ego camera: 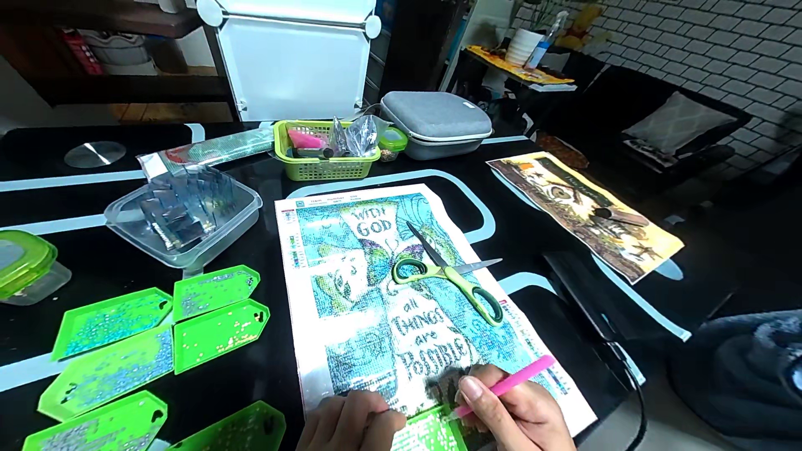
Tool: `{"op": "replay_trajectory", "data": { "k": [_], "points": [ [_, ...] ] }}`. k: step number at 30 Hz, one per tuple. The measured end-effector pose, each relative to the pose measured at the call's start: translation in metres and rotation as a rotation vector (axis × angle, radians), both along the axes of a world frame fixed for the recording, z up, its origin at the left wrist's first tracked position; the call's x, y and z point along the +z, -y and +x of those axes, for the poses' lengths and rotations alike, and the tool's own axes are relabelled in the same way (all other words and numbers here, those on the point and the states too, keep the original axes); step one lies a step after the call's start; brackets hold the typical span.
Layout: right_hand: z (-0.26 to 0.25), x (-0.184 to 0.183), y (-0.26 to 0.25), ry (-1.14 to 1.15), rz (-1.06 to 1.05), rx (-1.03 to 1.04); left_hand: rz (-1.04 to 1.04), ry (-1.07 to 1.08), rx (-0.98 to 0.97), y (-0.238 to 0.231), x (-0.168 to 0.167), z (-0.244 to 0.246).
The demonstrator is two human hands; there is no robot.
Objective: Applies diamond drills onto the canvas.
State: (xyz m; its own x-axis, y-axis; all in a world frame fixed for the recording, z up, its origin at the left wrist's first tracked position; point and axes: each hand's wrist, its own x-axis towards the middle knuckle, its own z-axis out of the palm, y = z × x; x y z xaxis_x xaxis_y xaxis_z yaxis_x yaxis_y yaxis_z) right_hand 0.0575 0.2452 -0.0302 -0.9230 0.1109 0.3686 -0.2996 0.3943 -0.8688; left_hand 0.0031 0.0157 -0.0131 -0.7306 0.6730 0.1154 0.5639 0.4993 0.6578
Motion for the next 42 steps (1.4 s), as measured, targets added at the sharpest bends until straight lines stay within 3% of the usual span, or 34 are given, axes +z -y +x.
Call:
{"op": "replay_trajectory", "data": {
  "k": [7, 16, 25, 33, 42],
  "points": [
    [-0.035, -0.006, 0.001, -0.078, -0.022, 0.004, -0.017, -0.013, -0.002, 0.0, 0.0, 0.0],
    [-0.036, -0.013, 0.0, -0.08, 0.035, 0.002, -0.015, -0.014, 0.001, 0.0, -0.002, 0.0],
    [-0.034, -0.014, -0.001, -0.136, 0.234, -0.001, -0.022, -0.016, -0.001, 0.0, -0.001, 0.0],
    [-0.012, 0.0, -0.003, -0.046, -0.034, 0.017, -0.013, -0.025, -0.001, 0.0, -0.002, 0.0],
    [0.0, -0.005, 0.001, -0.058, 0.082, -0.018, -0.013, -0.011, -0.003, 0.0, 0.0, 0.0]
  ]
}}
